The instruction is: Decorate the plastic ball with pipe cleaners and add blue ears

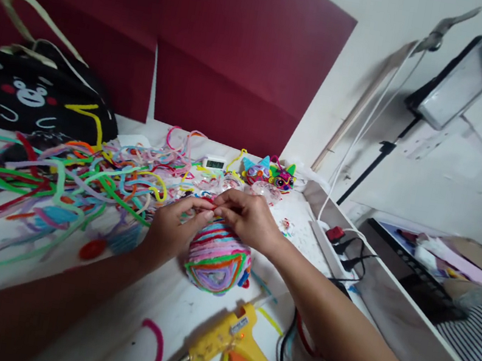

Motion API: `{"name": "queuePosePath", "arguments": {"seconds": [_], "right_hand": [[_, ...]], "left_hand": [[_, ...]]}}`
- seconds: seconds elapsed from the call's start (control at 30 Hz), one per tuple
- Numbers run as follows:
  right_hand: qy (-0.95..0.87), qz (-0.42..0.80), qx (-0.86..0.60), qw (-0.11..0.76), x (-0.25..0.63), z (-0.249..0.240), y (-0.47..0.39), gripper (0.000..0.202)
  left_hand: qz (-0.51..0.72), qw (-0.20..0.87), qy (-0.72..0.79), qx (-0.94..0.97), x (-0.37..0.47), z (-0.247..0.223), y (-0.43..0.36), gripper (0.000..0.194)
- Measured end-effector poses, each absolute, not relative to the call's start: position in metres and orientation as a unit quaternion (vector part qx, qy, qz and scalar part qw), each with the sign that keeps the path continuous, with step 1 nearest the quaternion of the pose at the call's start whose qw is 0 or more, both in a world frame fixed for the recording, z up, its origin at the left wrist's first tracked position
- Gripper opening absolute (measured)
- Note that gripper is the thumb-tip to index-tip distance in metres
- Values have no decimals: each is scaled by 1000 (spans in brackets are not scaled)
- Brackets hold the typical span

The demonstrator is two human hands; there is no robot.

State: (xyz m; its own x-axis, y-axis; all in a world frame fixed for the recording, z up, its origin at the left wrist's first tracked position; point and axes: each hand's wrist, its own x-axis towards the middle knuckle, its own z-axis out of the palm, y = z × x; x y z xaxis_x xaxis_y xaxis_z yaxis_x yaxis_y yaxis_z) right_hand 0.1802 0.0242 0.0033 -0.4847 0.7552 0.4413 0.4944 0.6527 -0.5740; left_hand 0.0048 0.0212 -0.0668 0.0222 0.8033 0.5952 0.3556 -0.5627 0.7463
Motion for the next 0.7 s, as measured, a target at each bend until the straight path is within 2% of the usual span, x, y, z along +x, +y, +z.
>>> {"name": "queuePosePath", "arguments": {"seconds": [0.23, 0.43, 0.7], "right_hand": [[-848, 159, -365, 350, 190, 14, 9, 19], [-826, 168, -397, 363, 203, 17, -5, 12], [-725, 351, -426, 412, 208, 18, -27, 14]], "left_hand": [[573, 178, 415, 684, 7, -54, 14, 12], [562, 219, 407, 687, 11, -49, 6, 16], [543, 245, 364, 716, 15, -34, -12, 11]]}}
